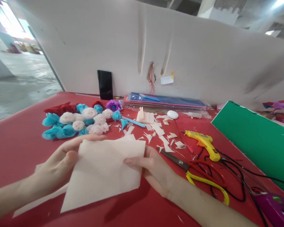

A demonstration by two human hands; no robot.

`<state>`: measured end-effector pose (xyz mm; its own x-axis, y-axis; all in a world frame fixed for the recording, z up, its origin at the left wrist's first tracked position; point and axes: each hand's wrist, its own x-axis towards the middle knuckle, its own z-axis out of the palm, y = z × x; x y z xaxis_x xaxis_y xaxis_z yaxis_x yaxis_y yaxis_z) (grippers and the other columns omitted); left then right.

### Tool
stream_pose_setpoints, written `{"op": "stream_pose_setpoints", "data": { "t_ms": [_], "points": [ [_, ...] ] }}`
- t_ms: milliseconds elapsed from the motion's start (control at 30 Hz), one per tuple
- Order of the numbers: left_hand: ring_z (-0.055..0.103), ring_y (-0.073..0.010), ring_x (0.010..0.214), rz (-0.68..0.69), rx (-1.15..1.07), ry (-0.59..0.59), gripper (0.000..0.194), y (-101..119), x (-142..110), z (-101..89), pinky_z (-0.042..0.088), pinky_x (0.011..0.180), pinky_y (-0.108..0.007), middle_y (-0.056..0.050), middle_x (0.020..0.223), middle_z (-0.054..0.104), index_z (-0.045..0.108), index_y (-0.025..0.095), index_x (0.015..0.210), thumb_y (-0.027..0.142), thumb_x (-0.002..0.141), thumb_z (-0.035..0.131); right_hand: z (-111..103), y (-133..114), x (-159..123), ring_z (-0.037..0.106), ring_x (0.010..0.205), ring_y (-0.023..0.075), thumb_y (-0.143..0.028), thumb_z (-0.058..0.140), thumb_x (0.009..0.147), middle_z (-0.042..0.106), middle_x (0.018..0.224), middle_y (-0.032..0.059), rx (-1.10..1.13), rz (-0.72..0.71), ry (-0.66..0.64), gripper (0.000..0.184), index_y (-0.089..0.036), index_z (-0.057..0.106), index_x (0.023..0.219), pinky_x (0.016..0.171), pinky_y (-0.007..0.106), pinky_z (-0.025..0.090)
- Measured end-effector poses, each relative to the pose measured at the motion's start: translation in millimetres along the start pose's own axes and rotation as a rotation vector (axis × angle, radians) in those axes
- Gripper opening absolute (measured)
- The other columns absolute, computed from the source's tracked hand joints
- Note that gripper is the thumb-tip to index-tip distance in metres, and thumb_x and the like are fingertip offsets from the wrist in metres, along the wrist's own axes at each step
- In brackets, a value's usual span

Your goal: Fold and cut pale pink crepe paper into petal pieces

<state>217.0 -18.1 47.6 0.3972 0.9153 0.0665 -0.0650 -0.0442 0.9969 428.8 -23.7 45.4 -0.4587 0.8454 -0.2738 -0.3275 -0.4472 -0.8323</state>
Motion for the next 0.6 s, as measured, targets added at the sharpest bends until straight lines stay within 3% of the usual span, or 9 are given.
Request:
{"op": "stream_pose_setpoints", "data": {
  "t_ms": [167, 500, 600],
  "points": [
    [0.056, -0.0147, 0.052, 0.004, 0.089, 0.067, 0.051, -1.5, 1.0, -0.7, 0.051, 0.051, -0.022, 0.0, 0.059, 0.063, 0.068, 0.028, 0.106, 0.066, 0.072, 0.06, -0.3, 0.6, 0.0, 0.066, 0.09, 0.02, -0.017, 0.075, 0.069, 0.072, 0.101, 0.0062, 0.004, -0.004, 0.001, 0.038, -0.019, 0.068, 0.106, 0.083, 0.03, 0.049],
    [0.047, -0.0105, 0.051, 0.01, 0.053, 0.209, 0.028, 0.8, 0.9, 3.4, 0.042, 0.045, -0.017, 0.004, 0.058, 0.051, 0.07, 0.029, 0.089, 0.052, 0.074, 0.065, -1.9, 4.5, 0.8, 0.067, 0.091, 0.0219, -0.018, 0.075, 0.068, 0.073, 0.099, 0.0068, -0.014, -0.039, 0.06, 0.033, -0.018, 0.069, 0.101, 0.086, 0.034, 0.05],
    [0.044, -0.0088, 0.05, 0.046, 0.045, 0.27, 0.028, 1.3, 2.2, 4.4, 0.042, 0.046, -0.015, 0.005, 0.055, 0.047, 0.068, 0.029, 0.096, 0.048, 0.076, 0.066, -3.8, 5.3, 0.9, 0.067, 0.091, 0.023, -0.018, 0.075, 0.068, 0.073, 0.099, 0.0076, -0.034, -0.061, 0.085, 0.032, -0.018, 0.069, 0.099, 0.086, 0.036, 0.05]
  ]
}}
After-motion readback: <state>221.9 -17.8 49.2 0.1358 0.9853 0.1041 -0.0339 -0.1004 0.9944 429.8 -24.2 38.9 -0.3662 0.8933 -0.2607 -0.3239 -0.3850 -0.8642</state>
